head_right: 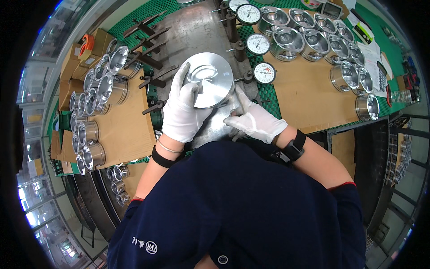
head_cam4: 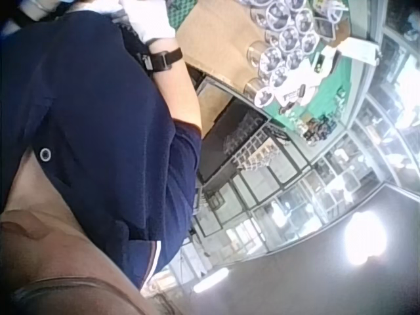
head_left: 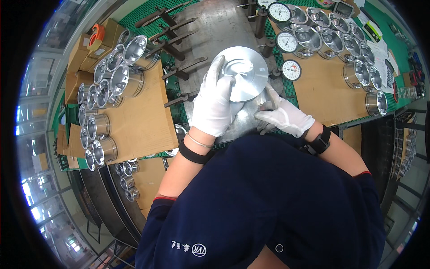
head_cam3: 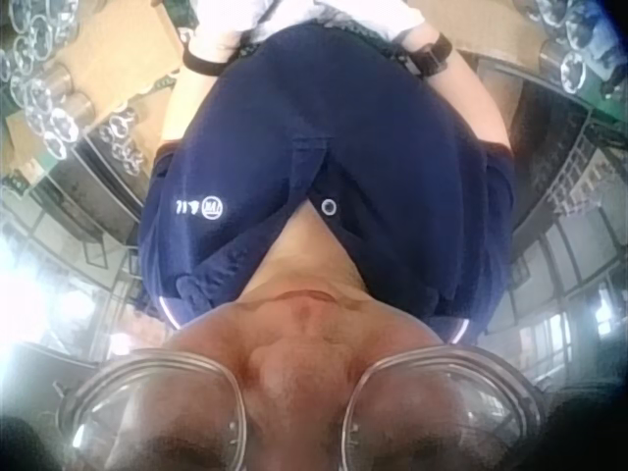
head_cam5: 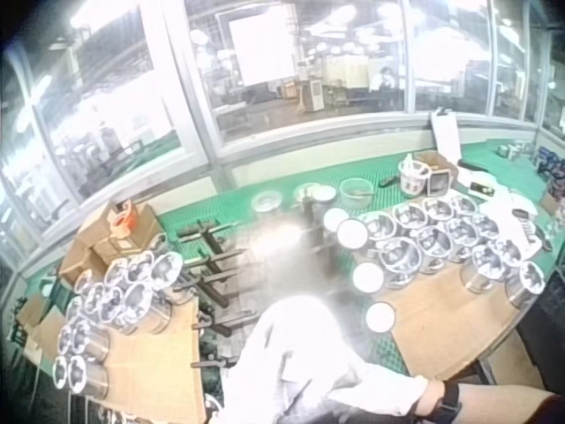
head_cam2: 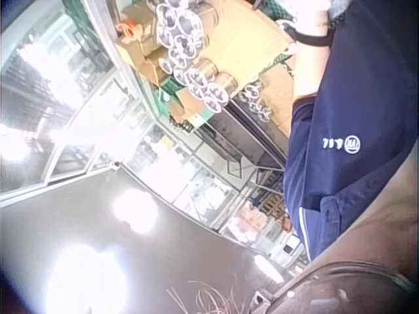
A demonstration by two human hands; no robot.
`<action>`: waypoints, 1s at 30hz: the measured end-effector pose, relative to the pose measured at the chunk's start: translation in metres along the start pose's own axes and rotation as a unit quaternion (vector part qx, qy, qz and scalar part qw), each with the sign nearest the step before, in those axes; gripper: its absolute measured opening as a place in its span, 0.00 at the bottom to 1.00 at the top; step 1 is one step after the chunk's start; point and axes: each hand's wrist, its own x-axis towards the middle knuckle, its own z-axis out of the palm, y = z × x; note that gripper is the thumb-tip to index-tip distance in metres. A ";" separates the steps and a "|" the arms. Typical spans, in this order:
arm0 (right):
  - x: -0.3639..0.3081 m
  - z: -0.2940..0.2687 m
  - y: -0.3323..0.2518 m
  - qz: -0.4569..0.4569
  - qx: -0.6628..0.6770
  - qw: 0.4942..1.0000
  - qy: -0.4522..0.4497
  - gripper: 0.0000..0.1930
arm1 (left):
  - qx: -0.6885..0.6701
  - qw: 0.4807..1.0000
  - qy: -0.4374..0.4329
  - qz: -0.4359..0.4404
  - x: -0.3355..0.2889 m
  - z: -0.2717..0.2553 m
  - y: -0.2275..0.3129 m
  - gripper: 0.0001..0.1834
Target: Inspecting metal engine pistons using dial gauges and sorting them from large bins onto a workbench and into boxes.
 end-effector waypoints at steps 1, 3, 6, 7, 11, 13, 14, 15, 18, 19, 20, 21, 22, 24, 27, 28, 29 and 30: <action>0.000 0.000 -0.003 0.008 0.002 1.000 -0.005 0.50 | 0.000 1.000 0.000 0.000 0.000 0.000 0.000 0.33; 0.000 -0.001 -0.002 0.015 0.005 1.000 -0.010 0.50 | -0.002 1.000 -0.003 -0.009 0.000 0.000 0.001 0.33; 0.005 0.000 0.010 -0.042 -0.047 0.998 0.014 0.51 | -0.005 1.000 0.002 0.002 0.000 0.001 -0.001 0.30; 0.006 0.000 0.012 -0.044 -0.019 0.999 0.005 0.52 | -0.007 1.000 0.002 0.002 -0.001 0.001 0.000 0.30; -0.003 -0.002 0.009 -0.003 0.132 0.991 -0.031 0.53 | -0.019 1.000 0.005 0.013 0.001 -0.002 0.004 0.30; -0.018 -0.013 -0.014 -0.048 0.011 0.999 -0.019 0.52 | -0.027 0.999 -0.018 0.002 0.008 -0.014 0.013 0.31; -0.025 -0.016 -0.014 -0.077 -0.028 0.997 -0.008 0.52 | -0.042 0.998 -0.034 -0.019 0.011 -0.021 0.016 0.31; -0.035 -0.020 -0.012 -0.102 -0.065 0.993 0.005 0.53 | -0.060 0.996 -0.053 -0.039 0.013 -0.029 0.020 0.32; -0.063 -0.037 -0.007 -0.281 -0.045 0.953 0.107 0.41 | -0.446 0.820 -0.145 -0.330 0.023 -0.046 0.065 0.37; -0.072 -0.044 -0.008 -0.321 -0.007 0.937 0.139 0.37 | -0.566 0.739 -0.123 -0.343 0.027 -0.045 0.078 0.38; -0.082 -0.050 0.006 -0.275 0.133 0.934 0.185 0.29 | -0.531 0.778 -0.176 -0.285 0.031 -0.043 0.085 0.40; -0.092 -0.071 0.013 -0.239 0.043 0.949 0.202 0.26 | -0.443 0.840 -0.218 -0.224 0.038 -0.043 0.097 0.40; -0.100 -0.082 0.018 -0.231 0.117 0.942 0.215 0.25 | -0.469 0.844 -0.186 -0.183 0.042 -0.033 0.105 0.39; -0.114 -0.105 0.051 -0.184 0.265 0.909 0.264 0.22 | -0.468 0.855 -0.165 -0.150 0.050 -0.025 0.116 0.31; -0.109 -0.137 0.083 -0.045 0.319 0.864 0.387 0.18 | -0.358 0.890 -0.219 -0.177 0.037 -0.019 0.103 0.25; -0.103 -0.152 0.092 -0.004 0.281 0.880 0.383 0.18 | -0.300 0.935 -0.127 -0.141 0.019 -0.009 0.095 0.17; -0.097 -0.169 0.110 0.037 0.243 0.890 0.384 0.19 | -0.316 0.928 -0.113 -0.159 0.003 -0.007 0.092 0.16; -0.086 -0.188 0.132 0.080 0.230 0.891 0.383 0.17 | -0.347 0.893 -0.131 -0.256 -0.004 -0.017 0.100 0.15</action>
